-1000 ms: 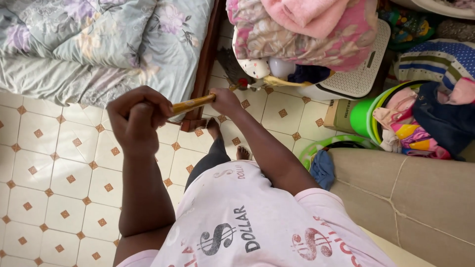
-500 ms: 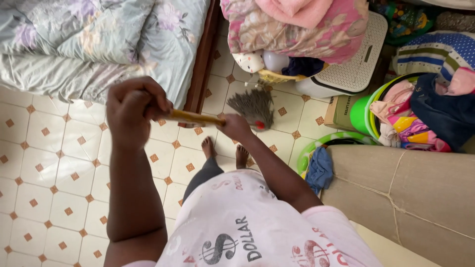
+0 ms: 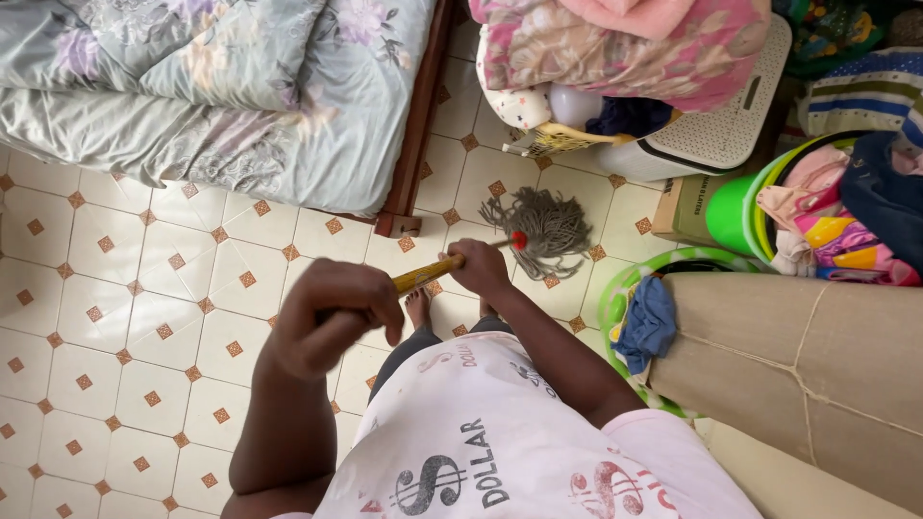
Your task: Mopping a tiled floor in a bedroom using a string mop and navigating around furniture.
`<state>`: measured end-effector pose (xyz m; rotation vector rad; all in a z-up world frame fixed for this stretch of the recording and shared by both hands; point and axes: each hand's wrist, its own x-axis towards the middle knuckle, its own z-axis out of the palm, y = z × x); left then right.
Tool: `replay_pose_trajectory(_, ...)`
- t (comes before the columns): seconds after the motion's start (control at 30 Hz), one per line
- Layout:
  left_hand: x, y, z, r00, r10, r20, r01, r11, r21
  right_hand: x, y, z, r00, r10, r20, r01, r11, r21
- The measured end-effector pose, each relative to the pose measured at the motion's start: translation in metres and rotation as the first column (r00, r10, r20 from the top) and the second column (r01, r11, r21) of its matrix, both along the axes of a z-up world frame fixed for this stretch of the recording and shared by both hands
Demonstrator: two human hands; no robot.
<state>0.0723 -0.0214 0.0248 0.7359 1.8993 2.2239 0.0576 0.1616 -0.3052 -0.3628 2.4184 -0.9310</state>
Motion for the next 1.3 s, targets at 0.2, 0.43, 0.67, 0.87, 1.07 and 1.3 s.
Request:
replay_pose_trajectory(0.2, 0.035, -0.044, -0.026, 0.982, -0.083, -0.168, 0.055, 0.985, -0.165, -0.032, -0.061, -0.012, 0.983, -0.118, -0.139, 0.101, 0.986, -0.129)
replay_pose_trajectory(0.43, 0.084, -0.073, -0.071, 0.977, -0.029, -0.211, -0.041, 0.946, -0.321, -0.038, -0.131, -0.082, 0.970, -0.142, -0.200, 0.077, 0.950, -0.301)
replay_pose_trajectory(0.67, 0.103, -0.101, -0.029, 0.973, 0.216, -0.077, -0.228, 0.947, -0.224, -0.002, -0.170, -0.028, 0.987, -0.084, -0.140, 0.038, 0.954, -0.299)
replay_pose_trajectory(0.87, 0.110, -0.132, -0.049, 0.938, 0.346, -0.015, -0.347, 0.935, -0.074, 0.025, -0.164, -0.003, 0.985, -0.056, -0.161, 0.021, 0.978, -0.208)
replay_pose_trajectory(1.07, 0.109, -0.117, -0.045, 0.842, 0.540, 0.021, -0.539, 0.842, -0.031, 0.037, -0.136, -0.031, 0.981, -0.092, -0.172, 0.083, 0.995, -0.059)
replay_pose_trajectory(1.3, 0.118, -0.050, -0.061, 0.864, 0.492, 0.105, -0.498, 0.866, 0.040, 0.053, -0.057, -0.074, 0.944, -0.172, -0.283, 0.196, 0.979, 0.058)
